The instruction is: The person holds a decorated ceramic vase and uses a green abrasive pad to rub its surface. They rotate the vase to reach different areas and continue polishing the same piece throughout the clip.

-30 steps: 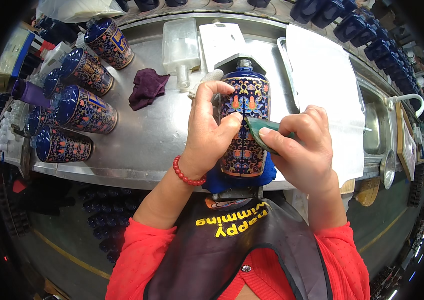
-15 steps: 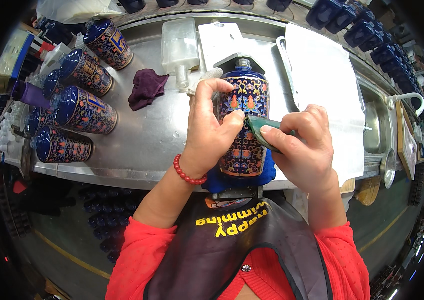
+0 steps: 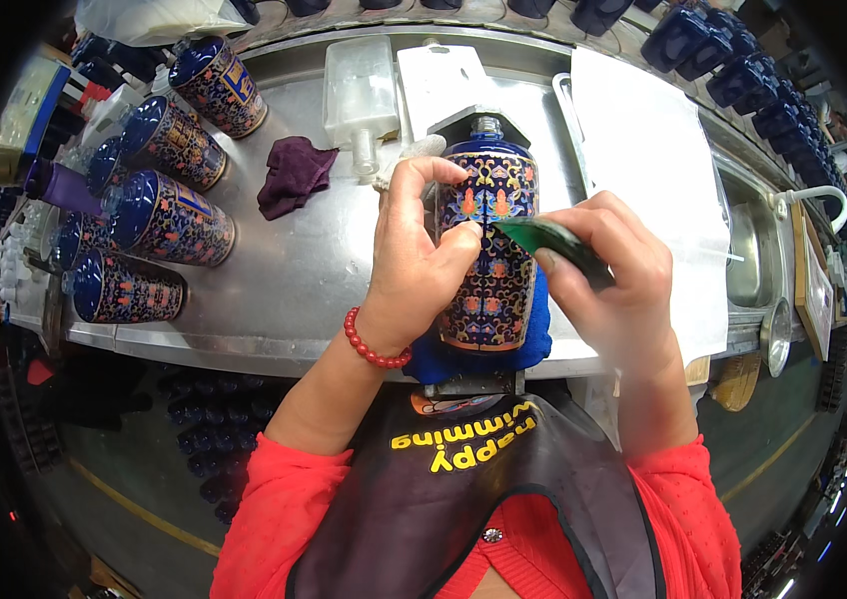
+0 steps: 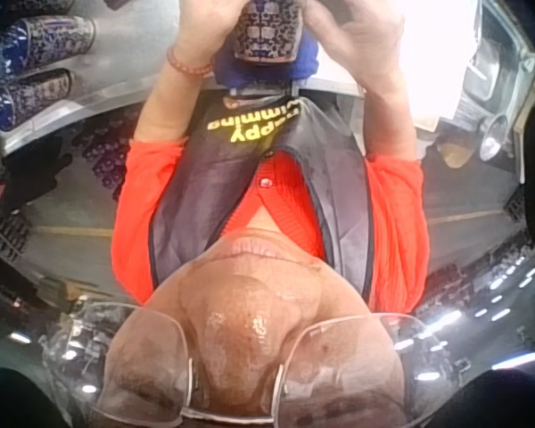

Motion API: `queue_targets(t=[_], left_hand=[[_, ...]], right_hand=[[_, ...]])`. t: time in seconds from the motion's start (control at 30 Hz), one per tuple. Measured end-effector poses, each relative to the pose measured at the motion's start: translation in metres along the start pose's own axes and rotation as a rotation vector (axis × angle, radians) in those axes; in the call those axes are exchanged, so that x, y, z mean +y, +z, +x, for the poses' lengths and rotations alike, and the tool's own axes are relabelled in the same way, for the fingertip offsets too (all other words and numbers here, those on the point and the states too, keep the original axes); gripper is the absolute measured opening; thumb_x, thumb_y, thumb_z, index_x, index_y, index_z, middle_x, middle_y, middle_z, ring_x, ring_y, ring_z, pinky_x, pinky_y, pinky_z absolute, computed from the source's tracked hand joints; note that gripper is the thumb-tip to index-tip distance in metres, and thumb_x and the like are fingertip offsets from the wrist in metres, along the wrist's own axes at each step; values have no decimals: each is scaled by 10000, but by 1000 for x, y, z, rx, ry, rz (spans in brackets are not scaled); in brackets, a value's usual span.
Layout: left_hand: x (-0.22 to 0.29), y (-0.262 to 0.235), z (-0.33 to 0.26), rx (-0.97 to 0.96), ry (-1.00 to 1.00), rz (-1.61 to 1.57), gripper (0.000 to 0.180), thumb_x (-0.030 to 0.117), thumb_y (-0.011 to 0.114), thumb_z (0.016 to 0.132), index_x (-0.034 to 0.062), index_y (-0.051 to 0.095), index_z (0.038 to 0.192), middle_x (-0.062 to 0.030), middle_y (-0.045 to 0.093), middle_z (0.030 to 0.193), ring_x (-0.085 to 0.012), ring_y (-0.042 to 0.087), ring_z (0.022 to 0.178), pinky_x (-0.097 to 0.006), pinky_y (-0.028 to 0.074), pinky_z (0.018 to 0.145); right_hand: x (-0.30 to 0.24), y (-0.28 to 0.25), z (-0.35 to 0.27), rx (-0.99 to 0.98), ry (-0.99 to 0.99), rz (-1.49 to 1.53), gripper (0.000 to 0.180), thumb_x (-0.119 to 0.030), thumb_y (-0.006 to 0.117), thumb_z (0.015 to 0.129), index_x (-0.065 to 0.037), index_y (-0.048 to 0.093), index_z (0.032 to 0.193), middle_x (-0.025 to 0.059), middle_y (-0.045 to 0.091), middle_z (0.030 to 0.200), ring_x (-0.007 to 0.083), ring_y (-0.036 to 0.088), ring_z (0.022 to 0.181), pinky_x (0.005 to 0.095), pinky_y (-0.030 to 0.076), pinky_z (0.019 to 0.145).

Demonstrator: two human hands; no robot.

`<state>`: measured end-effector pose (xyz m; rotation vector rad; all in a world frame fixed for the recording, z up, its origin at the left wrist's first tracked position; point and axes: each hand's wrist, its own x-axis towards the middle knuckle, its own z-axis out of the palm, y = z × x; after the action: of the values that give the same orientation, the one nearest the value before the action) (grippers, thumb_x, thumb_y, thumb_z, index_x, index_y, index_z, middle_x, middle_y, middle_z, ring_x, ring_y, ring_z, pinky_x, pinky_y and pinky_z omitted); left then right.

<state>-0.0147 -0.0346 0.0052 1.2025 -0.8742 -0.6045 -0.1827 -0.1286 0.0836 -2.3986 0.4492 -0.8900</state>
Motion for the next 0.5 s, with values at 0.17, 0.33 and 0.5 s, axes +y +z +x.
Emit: queue_targets(t=[0.17,0.33,0.5], left_hand=[[1,-1,-2,5,-33,3,391,45,638,810,7,548,1190,-131,591,1184,-242,544,1160,-383,417,1066],[3,-2,-3,4,-64,7,386,46,646,816,8,552,1189,-131,593,1187,-243,545,1165,-384,416,1067],[3,-2,-3,5,-56,-35,383,49,653,822,10,557,1191,-131,594,1191,-243,546,1169,-383,411,1074]], right_hand=[[0,-1,3,-32,123,53,184,20,697,812,31,709,995,76,644,804,150,601,702,282,460,635],[-1,-2,3,-55,232,139,173,-27,676,845,45,693,1001,60,660,820,111,604,736,262,470,658],[-2,-2,3,-73,290,178,179,-44,676,848,45,695,1002,53,673,832,95,609,753,251,481,673]])
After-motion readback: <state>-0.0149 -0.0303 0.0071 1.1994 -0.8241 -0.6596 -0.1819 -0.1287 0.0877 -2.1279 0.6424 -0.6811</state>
